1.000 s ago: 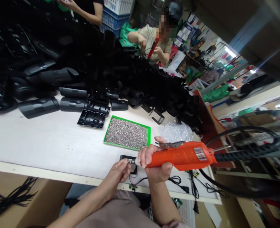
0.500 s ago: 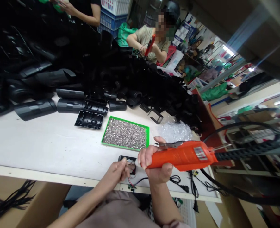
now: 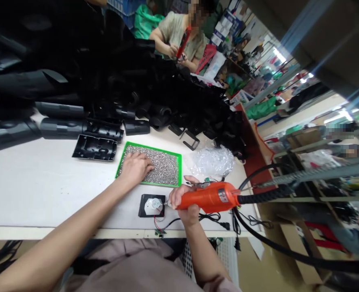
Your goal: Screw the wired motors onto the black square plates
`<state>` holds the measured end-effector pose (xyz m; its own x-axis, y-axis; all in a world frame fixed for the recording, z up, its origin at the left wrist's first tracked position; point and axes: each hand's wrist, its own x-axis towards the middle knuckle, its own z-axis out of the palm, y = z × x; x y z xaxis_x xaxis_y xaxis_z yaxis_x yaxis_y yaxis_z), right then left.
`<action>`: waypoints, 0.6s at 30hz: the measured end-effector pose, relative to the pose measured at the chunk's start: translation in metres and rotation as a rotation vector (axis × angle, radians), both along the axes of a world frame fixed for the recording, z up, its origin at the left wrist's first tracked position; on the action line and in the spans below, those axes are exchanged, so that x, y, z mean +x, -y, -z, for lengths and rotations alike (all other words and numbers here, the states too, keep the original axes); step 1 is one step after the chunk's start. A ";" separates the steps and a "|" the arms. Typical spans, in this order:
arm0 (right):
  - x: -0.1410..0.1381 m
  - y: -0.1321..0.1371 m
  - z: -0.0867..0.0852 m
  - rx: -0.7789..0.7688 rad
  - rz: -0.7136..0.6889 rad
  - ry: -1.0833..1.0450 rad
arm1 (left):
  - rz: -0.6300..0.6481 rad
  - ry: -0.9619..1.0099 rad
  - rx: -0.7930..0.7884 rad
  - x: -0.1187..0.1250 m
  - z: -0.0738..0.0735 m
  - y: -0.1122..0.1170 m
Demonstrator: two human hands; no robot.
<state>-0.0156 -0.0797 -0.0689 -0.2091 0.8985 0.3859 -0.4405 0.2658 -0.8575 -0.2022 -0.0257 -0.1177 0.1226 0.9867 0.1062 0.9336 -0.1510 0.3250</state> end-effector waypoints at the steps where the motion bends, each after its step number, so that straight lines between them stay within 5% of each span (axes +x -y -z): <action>1: 0.000 0.000 0.003 -0.009 -0.003 0.006 | -0.006 0.006 0.020 0.000 0.001 0.001; 8: 0.001 0.000 0.014 -0.092 -0.035 0.095 | -0.114 0.080 0.195 -0.003 0.001 0.019; 13: 0.002 0.002 0.016 -0.076 -0.039 0.100 | -0.154 0.351 0.235 0.003 -0.007 0.054; 18: 0.006 0.005 0.023 -0.063 -0.069 0.143 | -0.071 0.616 0.160 0.031 0.006 0.093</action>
<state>-0.0098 -0.0846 -0.0916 -0.3201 0.9016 0.2909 -0.3283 0.1825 -0.9268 -0.1716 -0.1191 -0.1233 -0.0733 0.9564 0.2828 0.5920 -0.1864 0.7841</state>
